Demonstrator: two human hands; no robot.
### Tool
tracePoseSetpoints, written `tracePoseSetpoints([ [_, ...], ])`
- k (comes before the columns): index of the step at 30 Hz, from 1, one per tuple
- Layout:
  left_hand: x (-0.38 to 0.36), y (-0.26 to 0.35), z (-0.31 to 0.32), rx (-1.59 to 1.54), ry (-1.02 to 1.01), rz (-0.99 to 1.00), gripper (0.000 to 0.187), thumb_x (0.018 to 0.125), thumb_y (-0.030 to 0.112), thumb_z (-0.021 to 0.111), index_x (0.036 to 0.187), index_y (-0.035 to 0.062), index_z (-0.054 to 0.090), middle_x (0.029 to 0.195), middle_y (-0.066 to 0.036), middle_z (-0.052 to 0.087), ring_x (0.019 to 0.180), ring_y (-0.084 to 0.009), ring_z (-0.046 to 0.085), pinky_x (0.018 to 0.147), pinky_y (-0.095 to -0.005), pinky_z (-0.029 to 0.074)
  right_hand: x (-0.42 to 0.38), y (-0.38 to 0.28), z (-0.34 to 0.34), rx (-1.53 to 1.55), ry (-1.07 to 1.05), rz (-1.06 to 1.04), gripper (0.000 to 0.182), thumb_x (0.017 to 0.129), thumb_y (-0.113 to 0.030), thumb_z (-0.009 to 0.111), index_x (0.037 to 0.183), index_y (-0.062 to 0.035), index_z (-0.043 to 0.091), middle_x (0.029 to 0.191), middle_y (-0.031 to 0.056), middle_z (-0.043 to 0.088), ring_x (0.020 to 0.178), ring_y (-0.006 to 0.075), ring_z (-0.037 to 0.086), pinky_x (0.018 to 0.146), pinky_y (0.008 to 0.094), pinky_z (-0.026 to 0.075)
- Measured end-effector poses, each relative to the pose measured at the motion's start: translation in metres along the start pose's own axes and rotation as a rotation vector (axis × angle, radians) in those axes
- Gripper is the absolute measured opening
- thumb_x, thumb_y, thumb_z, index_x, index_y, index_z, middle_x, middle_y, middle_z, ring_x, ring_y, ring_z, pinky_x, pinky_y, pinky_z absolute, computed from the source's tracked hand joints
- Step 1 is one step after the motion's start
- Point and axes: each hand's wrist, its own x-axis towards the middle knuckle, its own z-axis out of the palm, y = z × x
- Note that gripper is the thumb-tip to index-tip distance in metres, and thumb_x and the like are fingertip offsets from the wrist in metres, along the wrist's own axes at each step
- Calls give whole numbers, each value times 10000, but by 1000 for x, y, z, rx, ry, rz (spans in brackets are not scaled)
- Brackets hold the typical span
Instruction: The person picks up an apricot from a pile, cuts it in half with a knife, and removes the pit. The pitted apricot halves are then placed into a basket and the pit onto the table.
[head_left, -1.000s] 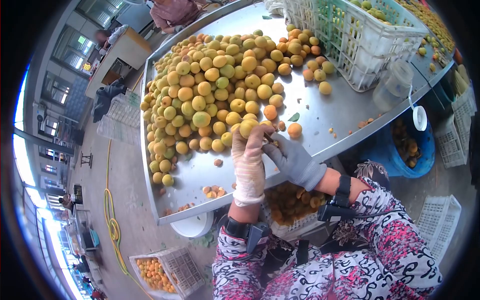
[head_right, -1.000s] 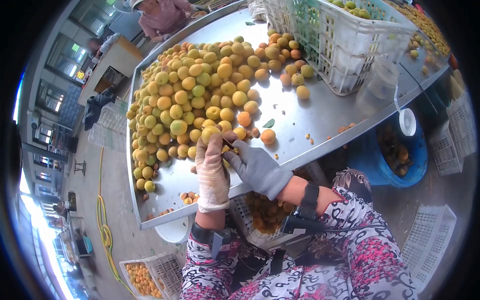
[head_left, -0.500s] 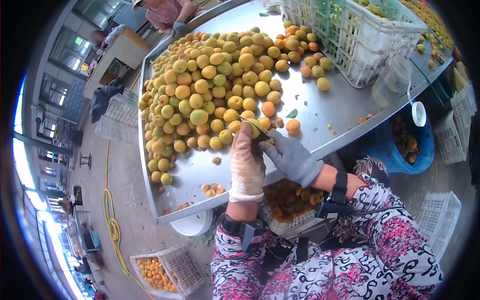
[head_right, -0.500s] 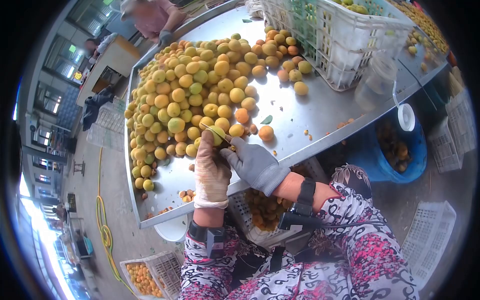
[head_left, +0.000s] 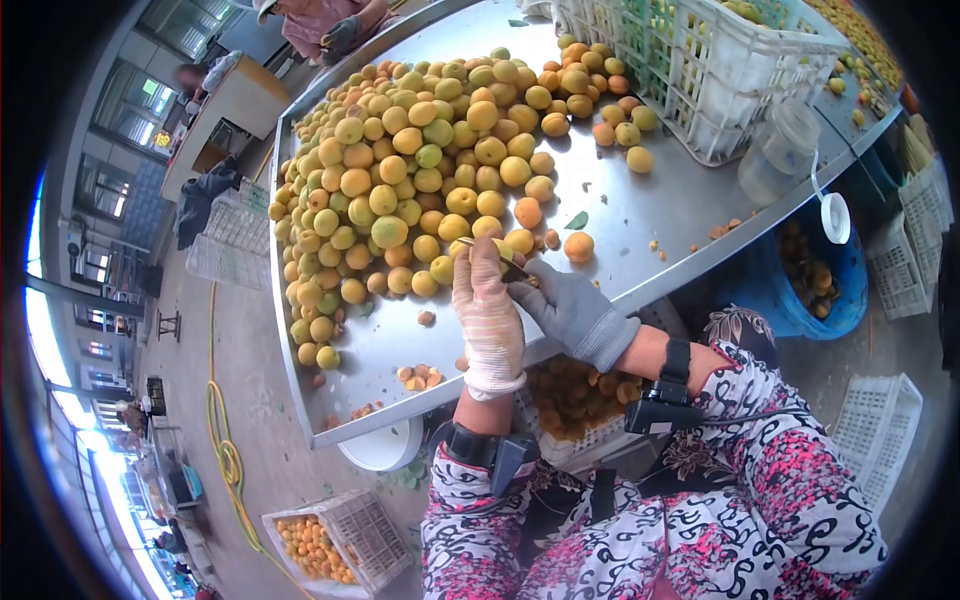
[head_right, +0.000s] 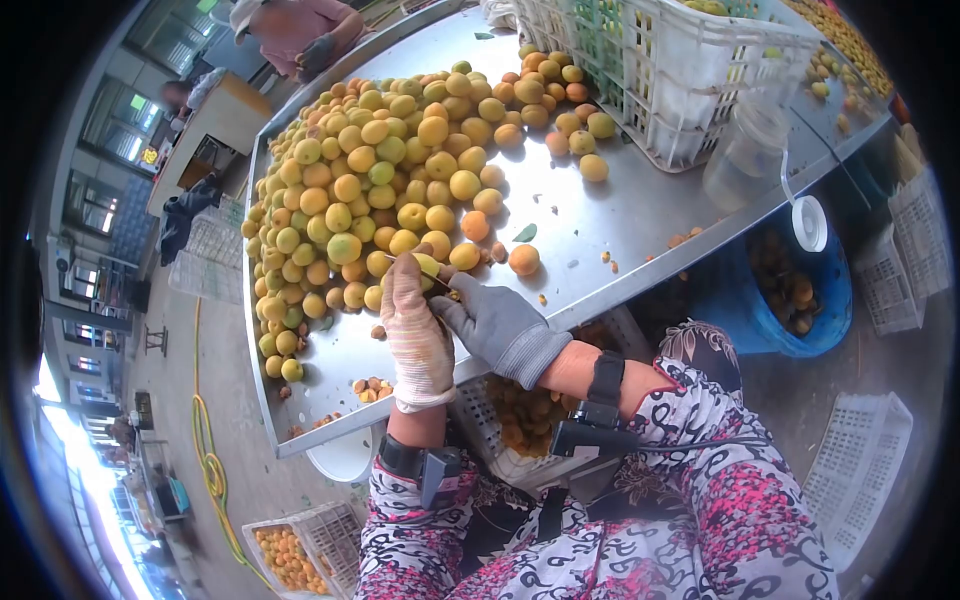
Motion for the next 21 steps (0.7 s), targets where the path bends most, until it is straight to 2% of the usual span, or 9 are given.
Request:
tracePoseSetpoints([
  [4, -1, 0, 8, 6, 27, 37, 454, 961, 366, 475, 1182, -29, 510, 924, -55, 589, 870, -141, 572, 789, -266, 460, -1, 0, 0, 77, 10, -3, 347, 957, -330, 459, 1142, -39, 491, 801, 219, 645, 769, 406, 618, 672, 450, 497],
  [9, 0, -7, 6, -25, 16, 35, 467, 963, 373, 465, 1167, -44, 512, 895, -68, 586, 860, -153, 573, 786, -287, 470, -4, -2, 1, 182, 46, -37, 343, 957, -327, 466, 1105, -21, 516, 839, 223, 646, 802, 408, 618, 692, 432, 499],
  [12, 1, -11, 5, -64, 14, 23, 472, 963, 372, 463, 1159, -53, 513, 882, -74, 585, 844, -159, 571, 792, -293, 472, -4, -2, 0, 206, 0, 34, 362, 958, -341, 466, 1104, -14, 517, 856, 228, 645, 823, 408, 617, 699, 428, 499],
  [14, 1, -12, 6, -83, 17, 2, 475, 963, 372, 461, 1157, -58, 513, 877, -77, 584, 836, -161, 569, 798, -293, 473, -4, -5, 0, 190, -21, 104, 353, 972, -323, 459, 1087, -9, 573, 854, 175, 638, 788, 295, 635, 712, 356, 490],
  [21, 0, -17, 3, -117, 52, -46, 476, 970, 370, 437, 1157, -60, 514, 863, -81, 591, 828, -168, 571, 813, -298, 470, -8, -6, 3, 187, -7, 132, 366, 970, -342, 456, 1079, -15, 578, 886, 189, 644, 832, 328, 637, 722, 370, 488],
])
